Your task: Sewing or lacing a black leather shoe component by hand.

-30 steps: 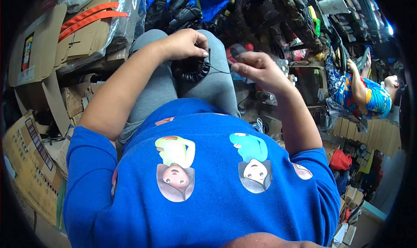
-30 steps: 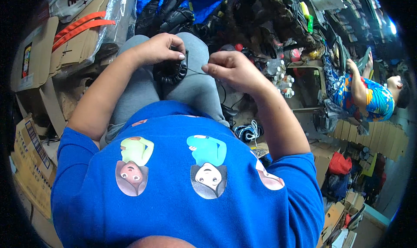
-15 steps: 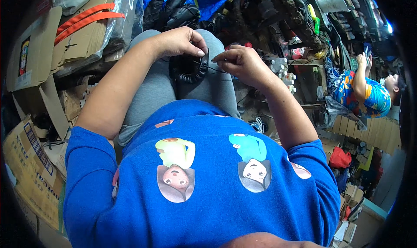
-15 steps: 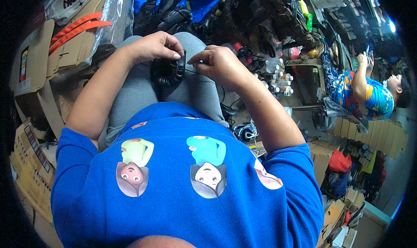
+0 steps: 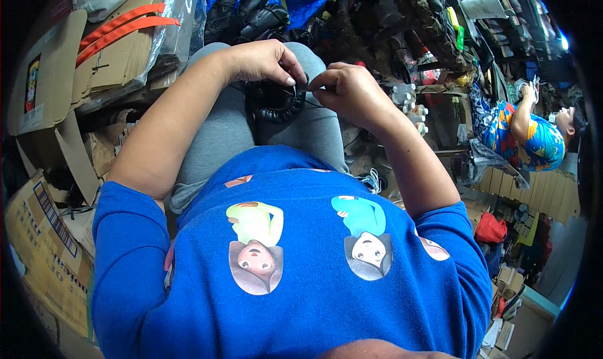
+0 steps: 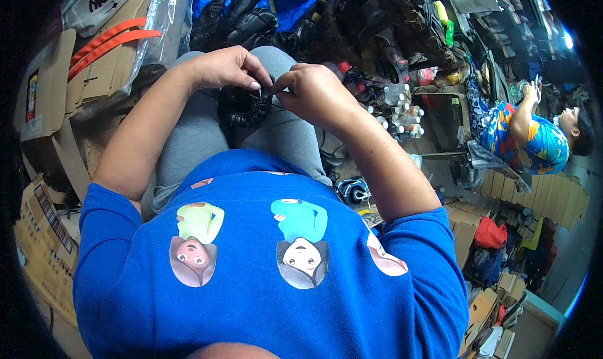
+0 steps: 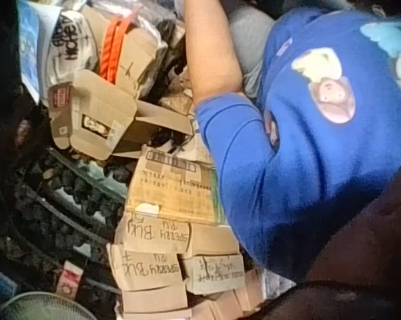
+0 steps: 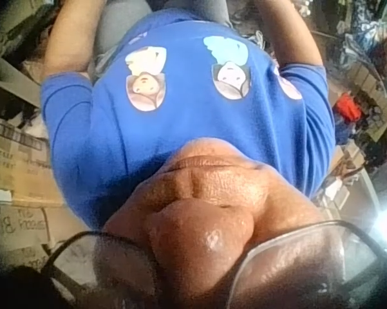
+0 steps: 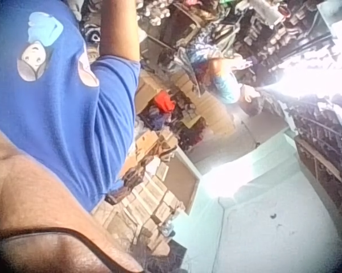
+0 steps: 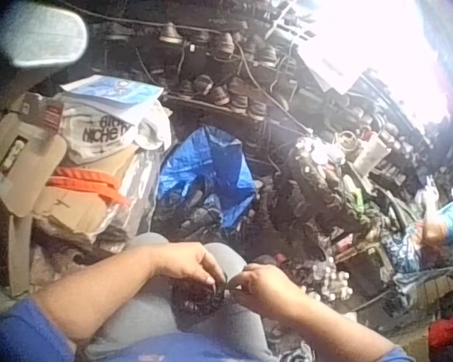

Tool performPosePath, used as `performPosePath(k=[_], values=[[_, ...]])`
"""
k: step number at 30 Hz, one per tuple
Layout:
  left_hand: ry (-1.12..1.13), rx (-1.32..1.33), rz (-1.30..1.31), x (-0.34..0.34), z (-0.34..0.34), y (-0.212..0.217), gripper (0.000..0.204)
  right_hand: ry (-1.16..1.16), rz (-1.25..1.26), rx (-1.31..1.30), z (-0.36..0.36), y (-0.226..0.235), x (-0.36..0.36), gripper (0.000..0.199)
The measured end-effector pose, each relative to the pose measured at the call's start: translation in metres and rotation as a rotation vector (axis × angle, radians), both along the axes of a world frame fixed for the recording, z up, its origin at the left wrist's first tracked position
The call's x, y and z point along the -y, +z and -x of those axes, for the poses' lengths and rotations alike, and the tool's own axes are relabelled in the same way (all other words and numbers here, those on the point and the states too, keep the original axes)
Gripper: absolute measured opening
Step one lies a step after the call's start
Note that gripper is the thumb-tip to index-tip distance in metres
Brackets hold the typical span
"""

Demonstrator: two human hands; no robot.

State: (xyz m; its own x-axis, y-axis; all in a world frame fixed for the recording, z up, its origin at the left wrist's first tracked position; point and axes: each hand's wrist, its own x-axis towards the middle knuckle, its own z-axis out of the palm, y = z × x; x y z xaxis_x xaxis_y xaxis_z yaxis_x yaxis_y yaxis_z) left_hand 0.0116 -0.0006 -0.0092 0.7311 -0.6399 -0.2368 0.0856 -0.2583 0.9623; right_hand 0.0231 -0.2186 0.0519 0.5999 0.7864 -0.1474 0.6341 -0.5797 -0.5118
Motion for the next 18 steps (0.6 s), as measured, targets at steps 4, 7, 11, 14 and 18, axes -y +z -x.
performPosePath(k=[4, 7, 11, 14, 18], values=[[-0.002, 0.005, 0.011, 0.000, 0.001, -0.002, 0.029, 0.048, 0.008, 0.029, 0.000, -0.011, 0.002, 0.019], [-0.020, -0.021, 0.031, 0.000, 0.000, -0.002, 0.030, -0.095, -0.042, -0.229, -0.009, -0.023, 0.013, 0.017], [-0.035, 0.010, -0.001, 0.003, -0.003, -0.001, 0.031, -0.140, -0.215, -0.734, -0.027, -0.045, 0.024, 0.015], [-0.027, 0.035, -0.015, 0.003, -0.004, -0.003, 0.032, -0.151, -0.268, -0.855, -0.031, -0.057, 0.026, 0.015], [-0.008, 0.050, -0.077, 0.003, -0.002, -0.001, 0.030, -0.220, -0.274, -0.820, -0.019, -0.059, 0.020, 0.017]])
